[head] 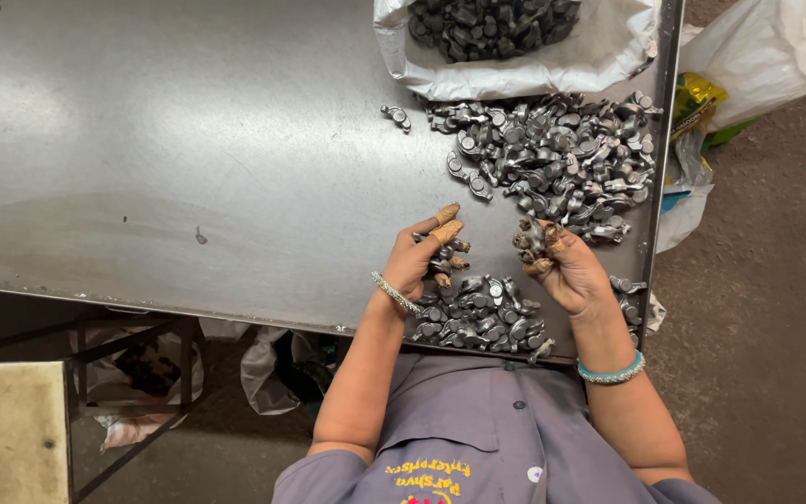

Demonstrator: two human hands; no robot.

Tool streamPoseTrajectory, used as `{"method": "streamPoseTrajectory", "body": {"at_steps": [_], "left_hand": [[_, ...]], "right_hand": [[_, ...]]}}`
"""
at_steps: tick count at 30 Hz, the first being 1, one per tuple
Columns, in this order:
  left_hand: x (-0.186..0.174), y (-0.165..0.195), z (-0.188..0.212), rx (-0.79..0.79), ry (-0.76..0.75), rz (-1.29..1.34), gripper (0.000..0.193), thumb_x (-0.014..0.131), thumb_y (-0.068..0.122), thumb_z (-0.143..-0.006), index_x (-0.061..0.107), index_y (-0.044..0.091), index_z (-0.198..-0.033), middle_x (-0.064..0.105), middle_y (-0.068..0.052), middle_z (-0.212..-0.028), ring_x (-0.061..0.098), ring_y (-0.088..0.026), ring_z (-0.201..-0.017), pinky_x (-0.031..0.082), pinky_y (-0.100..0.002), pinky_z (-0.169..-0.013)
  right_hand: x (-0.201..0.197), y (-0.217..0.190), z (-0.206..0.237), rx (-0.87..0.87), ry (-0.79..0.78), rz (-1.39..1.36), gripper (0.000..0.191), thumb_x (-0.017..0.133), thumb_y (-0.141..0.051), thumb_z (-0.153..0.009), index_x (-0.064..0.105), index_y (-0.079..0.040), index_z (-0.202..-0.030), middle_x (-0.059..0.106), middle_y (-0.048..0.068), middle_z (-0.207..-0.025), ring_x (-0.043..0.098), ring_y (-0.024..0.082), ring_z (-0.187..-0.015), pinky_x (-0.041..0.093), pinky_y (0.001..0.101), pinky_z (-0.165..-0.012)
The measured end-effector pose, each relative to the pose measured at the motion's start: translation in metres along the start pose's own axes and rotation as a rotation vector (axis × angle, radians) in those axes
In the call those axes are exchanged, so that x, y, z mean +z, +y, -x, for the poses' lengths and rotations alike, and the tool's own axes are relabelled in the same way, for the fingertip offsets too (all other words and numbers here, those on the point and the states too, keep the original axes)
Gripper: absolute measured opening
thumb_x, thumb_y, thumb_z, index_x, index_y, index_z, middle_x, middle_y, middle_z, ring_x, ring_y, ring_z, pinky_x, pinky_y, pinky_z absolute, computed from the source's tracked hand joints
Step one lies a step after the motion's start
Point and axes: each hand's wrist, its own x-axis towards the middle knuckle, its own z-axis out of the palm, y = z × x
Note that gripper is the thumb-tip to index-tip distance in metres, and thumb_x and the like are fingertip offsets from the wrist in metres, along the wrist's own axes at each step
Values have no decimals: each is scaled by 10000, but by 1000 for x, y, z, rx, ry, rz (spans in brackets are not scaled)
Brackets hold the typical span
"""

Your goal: The person sorts small silver metal castings on a metal table, picking items one at a time by hand, examining each, and placing accepted pieces into a white-lined bag or bin at the top of the table while rejected pieces stay in piles. The person continues this pick-and-sort handling throughout the episode.

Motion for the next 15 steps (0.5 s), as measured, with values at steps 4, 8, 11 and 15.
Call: {"method": "streamPoseTrajectory", "body": {"at_steps": [4,8,11,15], "left_hand": [[-7,-11,-4,11,-19,54,461,668,173,-970,630,58,-1415,746,-103,-913,700,-130,-612,477,-231,-386],[-12,-37,-16,-1,-27,92,423,683,231,-971,640,31,-1342,750,-121,-936,700,-141,-664,544,-262,-504],[-12,-55,-21,-2,-90,214,446,680,312,-994,653,-35,-1272,753,-105,-992,717,-145,-790,601,-280,-674],[-17,-49,-18,-58,-24,364,458,678,348,-979,657,-52,-1201,757,-96,-1015,724,-159,-856,615,-311,-747]], "right_hand": [[11,-3,2,31,27,44,364,679,-186,-965,668,33,-1255,736,124,-986,663,144,-744,525,226,-594],[43,3,0,17,103,347,342,673,-192,-964,672,32,-1223,746,114,-930,647,122,-685,519,228,-573],[74,19,-7,-96,0,713,286,702,-111,-961,704,47,-1200,738,51,-921,650,74,-739,531,214,-640],[109,24,-17,-301,63,1299,256,805,-38,-863,739,15,-1105,726,53,-891,592,89,-771,492,231,-684]]}}
